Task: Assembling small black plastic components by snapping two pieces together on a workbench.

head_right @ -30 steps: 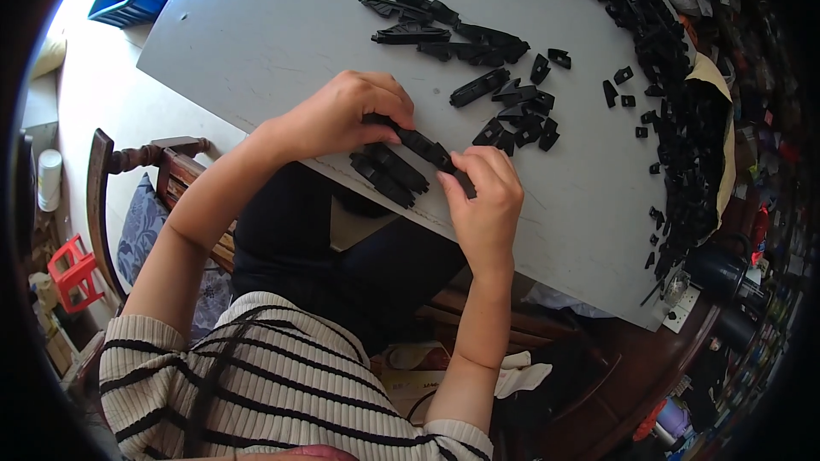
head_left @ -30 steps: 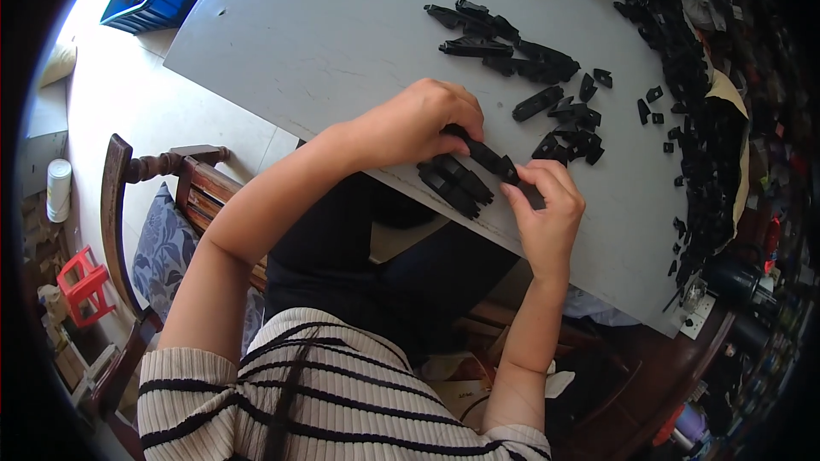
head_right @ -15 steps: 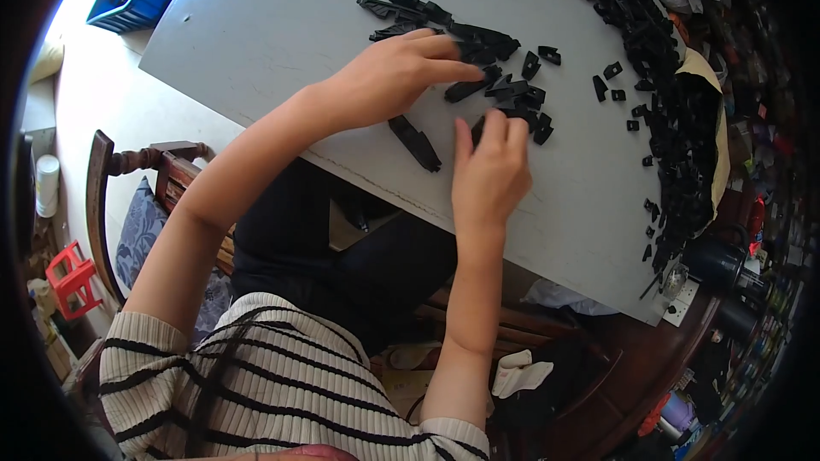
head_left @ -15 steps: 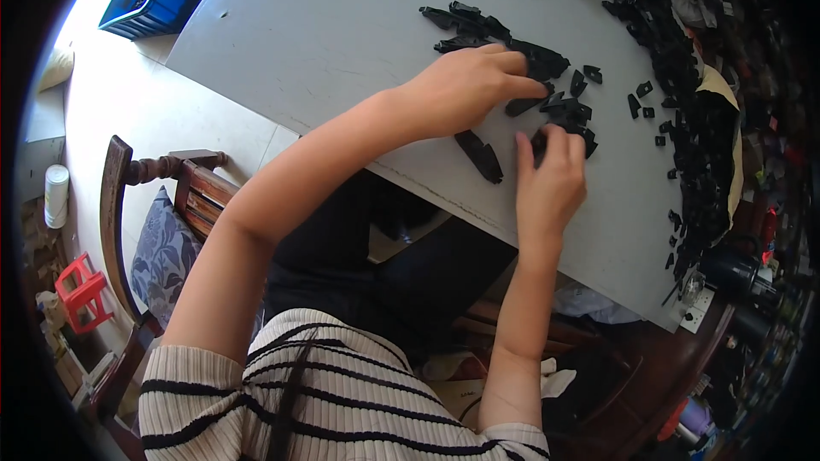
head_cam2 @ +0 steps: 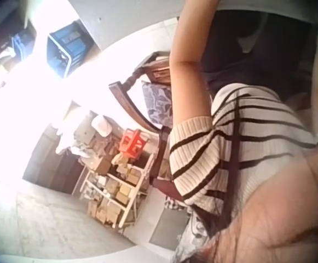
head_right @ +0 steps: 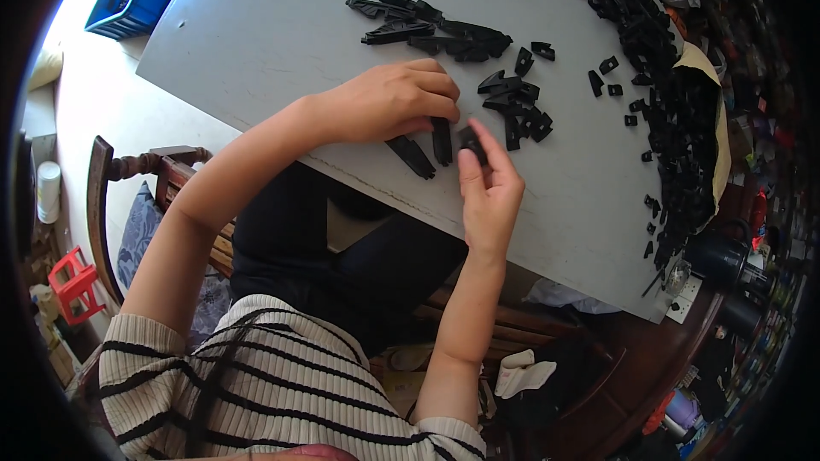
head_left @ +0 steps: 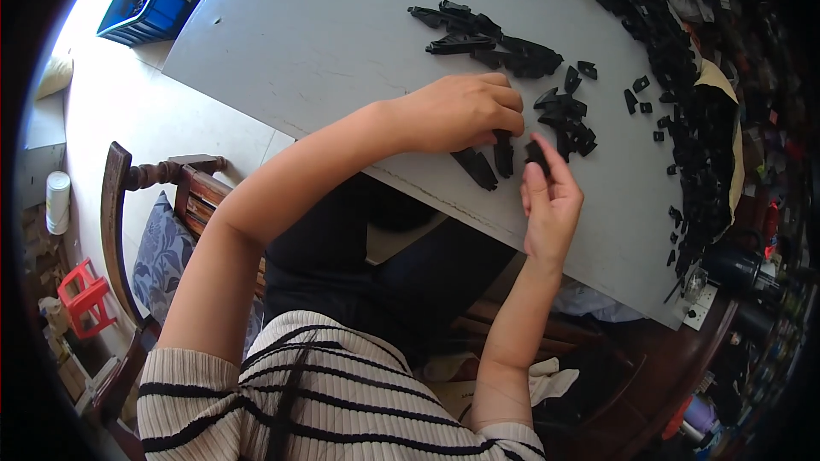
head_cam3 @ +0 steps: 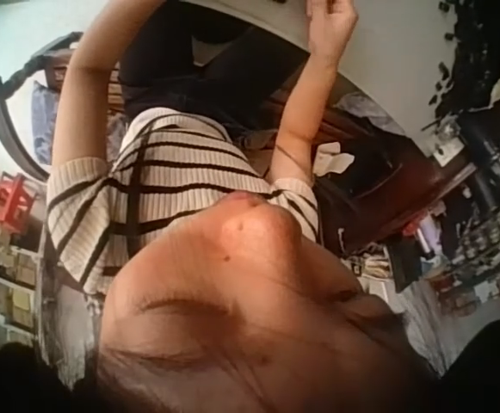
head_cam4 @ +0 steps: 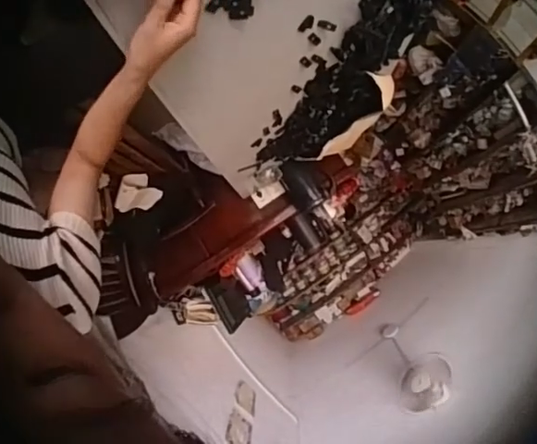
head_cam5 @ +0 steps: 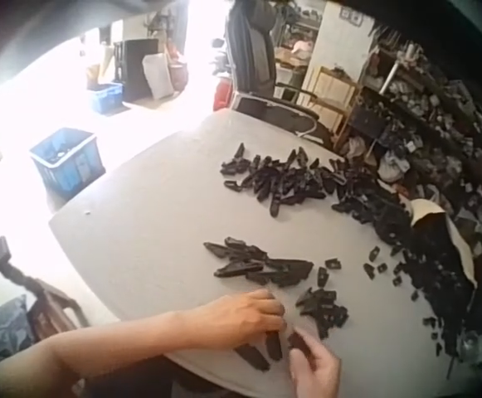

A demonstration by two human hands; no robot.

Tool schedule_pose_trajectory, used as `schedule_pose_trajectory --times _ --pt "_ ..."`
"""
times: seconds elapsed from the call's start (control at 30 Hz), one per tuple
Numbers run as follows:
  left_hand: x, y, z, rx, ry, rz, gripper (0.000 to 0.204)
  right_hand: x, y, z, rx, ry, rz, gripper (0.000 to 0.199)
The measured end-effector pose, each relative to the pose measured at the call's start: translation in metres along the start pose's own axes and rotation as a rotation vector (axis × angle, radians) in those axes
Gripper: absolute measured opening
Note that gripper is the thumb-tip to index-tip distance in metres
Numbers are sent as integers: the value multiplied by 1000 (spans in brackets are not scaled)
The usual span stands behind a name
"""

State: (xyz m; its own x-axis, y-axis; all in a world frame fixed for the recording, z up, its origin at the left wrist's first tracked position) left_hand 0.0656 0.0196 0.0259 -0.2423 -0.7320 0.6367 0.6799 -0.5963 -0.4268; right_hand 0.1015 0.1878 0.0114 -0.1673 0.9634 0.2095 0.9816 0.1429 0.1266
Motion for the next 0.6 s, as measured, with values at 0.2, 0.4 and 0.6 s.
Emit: schedule_pose_trajectory --times 0.2,0.4,0.6 --pt "-3 8 -6 125 228 -21 22 2 7 -14 349 677 160 30" --pt "-1 9 -11 159 303 24 20 11 6 -9 315 660 96 29" --pt "1 10 -3 112 296 22 17 0 -1 -16 442 658 75 24"
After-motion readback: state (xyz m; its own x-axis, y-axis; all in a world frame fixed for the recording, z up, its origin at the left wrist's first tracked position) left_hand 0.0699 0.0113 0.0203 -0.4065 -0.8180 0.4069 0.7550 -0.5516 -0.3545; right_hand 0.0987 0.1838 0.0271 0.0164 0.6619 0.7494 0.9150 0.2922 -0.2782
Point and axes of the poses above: each hand's wrist, its own y-axis away from the middle knuckle, its own x-axis out of the back of the hand, z = x × y, the point moved 5 cm from there along -y, towards the middle knuckle, and after that the axes turned 8 degrees about y, right-handed, at the moved point
